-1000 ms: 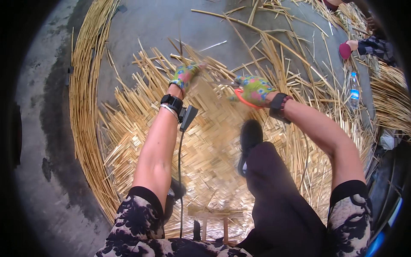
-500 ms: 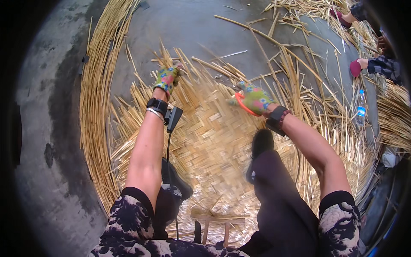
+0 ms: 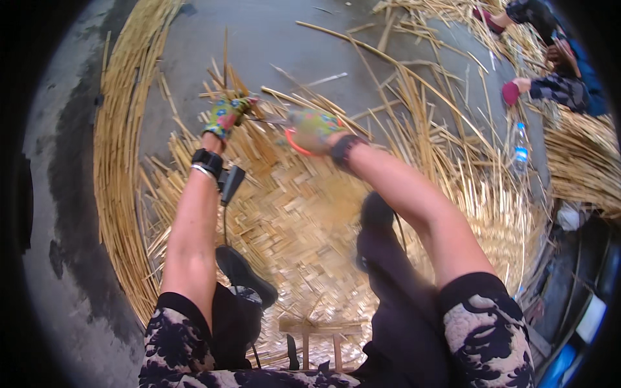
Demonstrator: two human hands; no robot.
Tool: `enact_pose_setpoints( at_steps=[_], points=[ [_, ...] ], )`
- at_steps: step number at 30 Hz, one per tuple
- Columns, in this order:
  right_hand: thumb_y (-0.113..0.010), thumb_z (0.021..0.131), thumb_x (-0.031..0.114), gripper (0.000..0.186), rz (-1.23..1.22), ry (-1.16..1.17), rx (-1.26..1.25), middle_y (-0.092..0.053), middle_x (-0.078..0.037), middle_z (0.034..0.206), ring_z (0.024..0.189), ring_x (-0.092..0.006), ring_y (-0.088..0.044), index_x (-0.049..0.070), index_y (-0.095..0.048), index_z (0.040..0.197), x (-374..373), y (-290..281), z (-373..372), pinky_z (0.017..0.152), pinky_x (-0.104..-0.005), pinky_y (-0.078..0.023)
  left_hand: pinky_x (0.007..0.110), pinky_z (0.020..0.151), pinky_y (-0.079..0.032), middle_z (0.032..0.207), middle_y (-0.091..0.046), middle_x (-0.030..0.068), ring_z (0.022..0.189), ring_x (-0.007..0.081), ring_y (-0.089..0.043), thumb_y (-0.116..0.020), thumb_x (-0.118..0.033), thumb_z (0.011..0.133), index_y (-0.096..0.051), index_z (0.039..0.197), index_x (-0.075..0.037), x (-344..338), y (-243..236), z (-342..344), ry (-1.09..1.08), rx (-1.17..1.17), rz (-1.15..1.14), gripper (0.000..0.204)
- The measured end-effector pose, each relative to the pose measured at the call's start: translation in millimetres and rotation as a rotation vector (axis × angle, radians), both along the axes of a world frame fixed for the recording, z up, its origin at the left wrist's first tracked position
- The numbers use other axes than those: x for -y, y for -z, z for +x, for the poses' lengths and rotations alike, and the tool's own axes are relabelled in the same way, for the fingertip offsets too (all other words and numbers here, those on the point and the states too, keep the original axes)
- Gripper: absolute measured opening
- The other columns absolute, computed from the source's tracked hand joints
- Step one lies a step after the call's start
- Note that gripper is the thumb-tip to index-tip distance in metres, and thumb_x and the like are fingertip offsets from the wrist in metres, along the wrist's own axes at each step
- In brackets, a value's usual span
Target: The person is weaving a large mat using long strips of dried straw or bamboo, using scissors to trim pieces as needed.
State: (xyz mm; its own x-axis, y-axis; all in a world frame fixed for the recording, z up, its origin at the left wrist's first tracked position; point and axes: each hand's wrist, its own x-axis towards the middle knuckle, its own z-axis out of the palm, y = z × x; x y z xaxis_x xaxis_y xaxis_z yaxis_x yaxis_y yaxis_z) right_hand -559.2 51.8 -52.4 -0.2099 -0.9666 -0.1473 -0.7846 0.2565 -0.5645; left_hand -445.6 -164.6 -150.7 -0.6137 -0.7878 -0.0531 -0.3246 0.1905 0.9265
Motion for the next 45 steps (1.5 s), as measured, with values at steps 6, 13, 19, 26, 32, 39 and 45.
enact_pose_setpoints(
  at_steps=[6,13,19,26,32,39,45],
  points=[
    [-0.05,0.077,0.021,0.018,0.144,0.016,-0.093,-0.059,-0.017,0.075,0.071,-0.0319,-0.058,0.006,-0.057,0.084,-7.0,-4.3,-15.5,0.059,-0.0394,-0.044,0.029,0.061,-0.044,0.072,-0.063,0.0093,0.064,0.0195,-0.056,-0.071,-0.039,0.065,-0.061,0.078,0.0,-32.5,-73.4,-16.9,0.181,0.292,0.111,0.043],
    [-0.049,0.076,0.023,0.02,0.081,0.058,-0.072,-0.06,-0.016,0.076,0.07,-0.0332,-0.058,0.007,-0.06,0.08,-13.6,-0.9,-5.1,0.061,-0.0404,-0.046,0.029,0.052,-0.044,0.061,-0.058,0.005,0.052,0.015,-0.051,-0.074,-0.031,0.063,-0.061,0.077,-0.001,-42.9,-54.3,-7.3,-0.013,0.171,0.132,0.036],
    [-0.055,0.075,0.021,0.022,0.039,0.124,-0.047,-0.06,-0.016,0.081,0.075,-0.0326,-0.058,0.008,-0.058,0.094,-6.6,4.0,0.7,0.063,-0.0393,-0.046,0.021,0.042,-0.036,0.066,-0.057,-0.0003,0.051,0.0077,-0.047,-0.067,-0.019,0.072,-0.061,0.083,-0.005,-47.2,-68.7,-4.7,0.035,0.09,0.225,0.019],
    [-0.055,0.074,0.024,0.022,0.048,0.101,-0.001,-0.059,-0.017,0.075,0.073,-0.0335,-0.057,0.009,-0.058,0.091,-2.8,3.1,-6.5,0.061,-0.0398,-0.044,0.02,0.041,-0.037,0.06,-0.055,-0.0005,0.047,0.0072,-0.048,-0.067,-0.024,0.073,-0.06,0.08,-0.006,-40.0,-89.4,-3.8,-0.041,-0.108,0.43,0.021],
    [-0.055,0.076,0.032,0.035,0.052,0.193,-0.005,-0.059,-0.018,0.078,0.076,-0.0338,-0.057,0.009,-0.055,0.103,-18.4,-1.5,-9.5,0.065,-0.0414,-0.045,0.024,0.043,-0.04,0.062,-0.056,0.004,0.049,0.0122,-0.051,-0.062,-0.021,0.075,-0.058,0.088,-0.006,-35.3,-74.3,17.0,-0.256,0.213,0.437,0.02],
    [-0.057,0.075,0.04,0.046,0.165,0.171,0.016,-0.058,-0.02,0.092,0.084,-0.0342,-0.056,0.005,-0.053,0.106,-27.6,-5.2,-6.3,0.07,-0.0397,-0.045,0.028,0.04,-0.038,0.065,-0.052,0.002,0.047,0.0119,-0.047,-0.061,-0.025,0.076,-0.056,0.085,-0.008,-25.8,-35.7,15.7,-0.235,0.251,0.513,0.02],
    [-0.05,0.077,0.029,0.03,0.204,0.095,-0.077,-0.059,-0.016,0.086,0.08,-0.0323,-0.057,0.006,-0.055,0.096,-11.1,-8.5,-6.6,0.069,-0.0407,-0.045,0.025,0.041,-0.036,0.055,-0.042,-0.003,0.044,0.0092,-0.041,-0.061,-0.029,0.079,-0.053,0.078,-0.009,-17.7,-64.3,13.5,-0.163,0.05,0.646,0.022]
  ],
)
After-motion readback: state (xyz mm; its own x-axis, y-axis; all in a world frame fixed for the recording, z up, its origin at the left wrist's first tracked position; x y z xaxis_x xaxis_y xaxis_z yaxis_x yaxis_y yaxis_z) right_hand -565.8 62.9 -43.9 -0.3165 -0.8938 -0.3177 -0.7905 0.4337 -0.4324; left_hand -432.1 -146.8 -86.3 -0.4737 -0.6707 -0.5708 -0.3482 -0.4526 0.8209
